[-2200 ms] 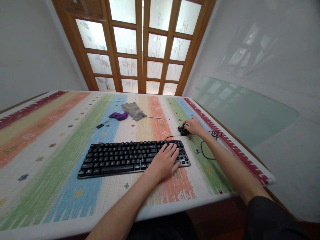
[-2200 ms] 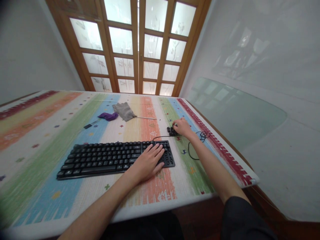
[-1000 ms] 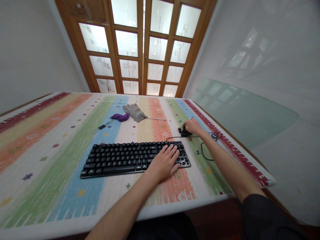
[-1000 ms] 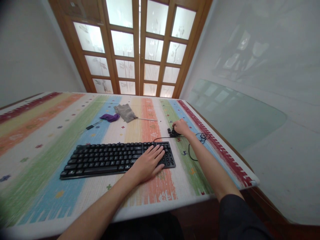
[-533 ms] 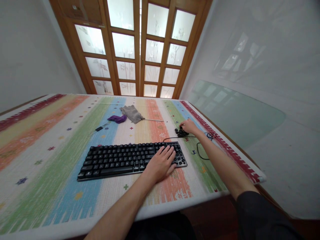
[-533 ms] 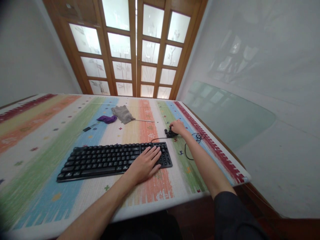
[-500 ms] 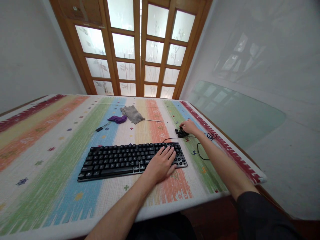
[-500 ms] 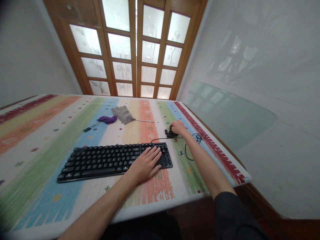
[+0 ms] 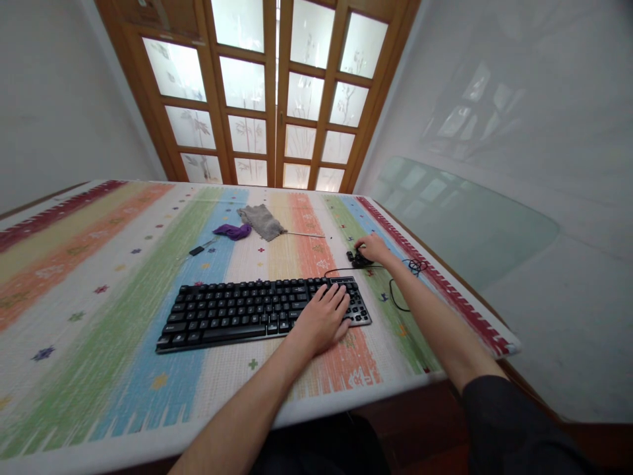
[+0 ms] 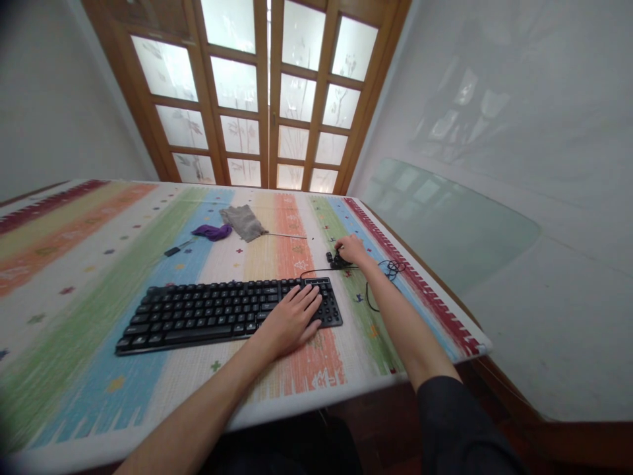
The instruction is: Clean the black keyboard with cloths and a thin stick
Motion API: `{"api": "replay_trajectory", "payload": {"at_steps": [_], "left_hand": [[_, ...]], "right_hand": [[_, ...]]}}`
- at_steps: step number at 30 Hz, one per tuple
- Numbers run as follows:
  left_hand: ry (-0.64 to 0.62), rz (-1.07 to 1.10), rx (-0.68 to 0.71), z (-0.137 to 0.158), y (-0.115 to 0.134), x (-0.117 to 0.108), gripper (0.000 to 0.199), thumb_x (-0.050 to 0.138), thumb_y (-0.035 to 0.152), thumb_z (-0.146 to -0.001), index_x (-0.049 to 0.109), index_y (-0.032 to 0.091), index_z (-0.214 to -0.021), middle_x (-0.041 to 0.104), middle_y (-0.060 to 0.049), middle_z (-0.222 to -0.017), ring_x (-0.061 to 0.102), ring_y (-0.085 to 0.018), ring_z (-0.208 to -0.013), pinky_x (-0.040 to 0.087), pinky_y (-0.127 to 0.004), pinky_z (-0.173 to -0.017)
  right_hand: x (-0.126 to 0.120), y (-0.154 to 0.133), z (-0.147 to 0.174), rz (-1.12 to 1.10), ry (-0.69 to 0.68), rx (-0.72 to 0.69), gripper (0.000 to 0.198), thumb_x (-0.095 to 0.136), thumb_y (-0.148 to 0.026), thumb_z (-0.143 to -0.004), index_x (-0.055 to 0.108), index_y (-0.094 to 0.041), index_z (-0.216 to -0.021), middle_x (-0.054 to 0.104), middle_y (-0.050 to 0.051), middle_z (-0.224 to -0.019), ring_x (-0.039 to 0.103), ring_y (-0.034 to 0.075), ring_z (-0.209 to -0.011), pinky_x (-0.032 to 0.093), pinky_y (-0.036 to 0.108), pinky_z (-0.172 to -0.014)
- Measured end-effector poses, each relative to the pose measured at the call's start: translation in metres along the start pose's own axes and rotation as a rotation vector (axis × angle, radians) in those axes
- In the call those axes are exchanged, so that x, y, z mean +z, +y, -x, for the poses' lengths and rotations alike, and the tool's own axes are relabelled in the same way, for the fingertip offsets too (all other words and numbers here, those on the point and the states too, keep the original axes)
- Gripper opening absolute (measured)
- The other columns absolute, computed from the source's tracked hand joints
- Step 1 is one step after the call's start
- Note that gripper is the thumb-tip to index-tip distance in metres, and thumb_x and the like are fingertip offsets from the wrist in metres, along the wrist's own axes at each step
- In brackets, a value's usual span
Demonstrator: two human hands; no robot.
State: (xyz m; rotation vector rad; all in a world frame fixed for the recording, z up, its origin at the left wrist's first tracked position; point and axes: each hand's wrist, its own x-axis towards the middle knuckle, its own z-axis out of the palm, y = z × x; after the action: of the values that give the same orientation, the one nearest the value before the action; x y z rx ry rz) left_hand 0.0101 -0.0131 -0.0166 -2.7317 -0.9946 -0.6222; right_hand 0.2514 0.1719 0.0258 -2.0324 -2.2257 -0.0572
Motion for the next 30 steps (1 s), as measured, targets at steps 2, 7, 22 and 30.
{"api": "replay_trajectory", "payload": {"at_steps": [2,7,22,30], "left_hand": [[0.005,0.0,0.0,0.0,0.0,0.0,0.049,0.045,0.043,-0.101,0.055,0.011,-0.137,0.053,-0.014,-0.148,0.048,-0.028,-0.137,0.031,-0.043,-0.116],[0.008,0.001,-0.005,-0.001,0.0,0.0,0.048,0.045,0.042,-0.101,0.055,0.011,-0.136,0.054,-0.013,-0.147,0.049,-0.028,-0.136,0.031,-0.043,-0.116],[-0.007,0.048,-0.013,-0.005,-0.001,-0.002,0.047,0.047,0.039,-0.099,0.056,0.01,-0.134,0.055,-0.017,-0.145,0.05,-0.029,-0.135,0.034,-0.045,-0.114],[0.022,0.122,-0.027,-0.006,0.0,-0.011,0.04,0.056,0.036,-0.094,0.062,0.009,-0.124,0.062,-0.017,-0.137,0.054,-0.03,-0.13,0.039,-0.044,-0.112]], "right_hand": [[0.001,0.0,0.003,-0.045,0.033,-0.01,0.032,0.057,-0.009,-0.078,0.08,-0.02,-0.1,0.077,0.009,-0.105,0.06,0.027,-0.111,0.043,0.037,-0.098],[0.0,0.0,0.012,-0.199,0.117,-0.064,0.03,0.058,-0.011,-0.079,0.077,-0.018,-0.102,0.076,0.009,-0.106,0.061,0.026,-0.108,0.044,0.039,-0.099],[-0.014,-0.05,0.077,-1.425,-0.229,-0.168,0.038,0.084,-0.047,-0.067,0.076,-0.021,-0.092,0.075,0.005,-0.094,0.067,0.018,-0.088,0.053,0.035,-0.088],[-0.024,-0.056,0.104,-1.591,-0.295,-0.086,0.034,0.085,-0.043,-0.067,0.075,-0.021,-0.09,0.073,0.007,-0.104,0.064,0.015,-0.08,0.051,0.03,-0.073]]}}
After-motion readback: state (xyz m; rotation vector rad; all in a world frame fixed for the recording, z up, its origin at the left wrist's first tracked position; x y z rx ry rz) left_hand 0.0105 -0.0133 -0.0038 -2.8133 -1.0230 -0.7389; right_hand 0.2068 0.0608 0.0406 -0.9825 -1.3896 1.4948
